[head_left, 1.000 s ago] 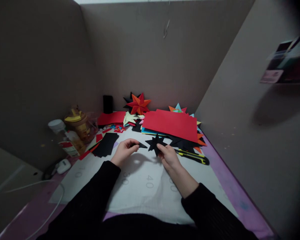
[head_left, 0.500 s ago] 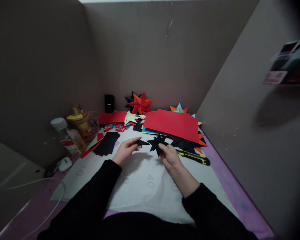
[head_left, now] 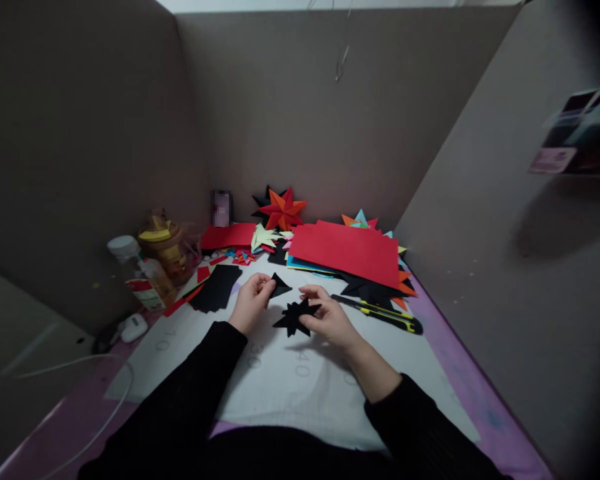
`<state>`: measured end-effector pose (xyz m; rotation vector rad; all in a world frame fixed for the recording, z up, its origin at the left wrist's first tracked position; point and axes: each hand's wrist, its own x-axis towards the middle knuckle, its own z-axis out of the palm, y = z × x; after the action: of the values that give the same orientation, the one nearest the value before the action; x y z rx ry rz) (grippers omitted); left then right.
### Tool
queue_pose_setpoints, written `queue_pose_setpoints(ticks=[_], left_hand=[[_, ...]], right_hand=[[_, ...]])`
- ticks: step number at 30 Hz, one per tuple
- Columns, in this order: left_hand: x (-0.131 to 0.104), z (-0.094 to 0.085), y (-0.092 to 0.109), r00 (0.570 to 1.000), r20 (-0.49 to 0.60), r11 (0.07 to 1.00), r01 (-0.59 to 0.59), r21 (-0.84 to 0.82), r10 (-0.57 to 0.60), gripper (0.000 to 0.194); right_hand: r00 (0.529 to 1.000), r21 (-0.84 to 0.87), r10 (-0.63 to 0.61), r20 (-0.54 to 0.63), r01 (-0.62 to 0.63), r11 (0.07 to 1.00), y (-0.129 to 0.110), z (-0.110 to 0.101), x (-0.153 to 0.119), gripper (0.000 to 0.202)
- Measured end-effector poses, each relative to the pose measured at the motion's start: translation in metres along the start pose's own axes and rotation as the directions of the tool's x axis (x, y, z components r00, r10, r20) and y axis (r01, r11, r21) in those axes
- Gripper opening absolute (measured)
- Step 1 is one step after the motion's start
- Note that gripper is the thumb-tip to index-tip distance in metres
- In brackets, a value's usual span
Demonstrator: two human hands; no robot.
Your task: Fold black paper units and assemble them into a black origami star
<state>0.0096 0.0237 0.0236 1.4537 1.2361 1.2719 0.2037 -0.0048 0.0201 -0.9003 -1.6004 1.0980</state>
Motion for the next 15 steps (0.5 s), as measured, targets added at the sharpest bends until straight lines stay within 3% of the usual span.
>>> queue_pose_setpoints(ticks=[3,7,15], left_hand=[[-0.002,0.001,0.0,1.0,-0.006,0.999,-0.031,-0.011,0.03,0.018],[-0.004,0.003,0.0,0.994,0.049,0.993,-0.1,0.056,0.097,0.013],[-0.005,0.003,0.0,0.969,0.213,0.992,-0.125,-0.02,0.126,0.025]], right_hand=[[0.993,-0.068,-0.108,0.053,0.111,0.991,0.0,0.008,-0.003,0.009],[0.979,-0.131,-0.163,0.119,0.178,0.975,-0.001,0.013,-0.006,0.011],[0.956,-0.266,-0.282,0.085,0.294,0.918,0.001,0.013,-0.005,0.012]])
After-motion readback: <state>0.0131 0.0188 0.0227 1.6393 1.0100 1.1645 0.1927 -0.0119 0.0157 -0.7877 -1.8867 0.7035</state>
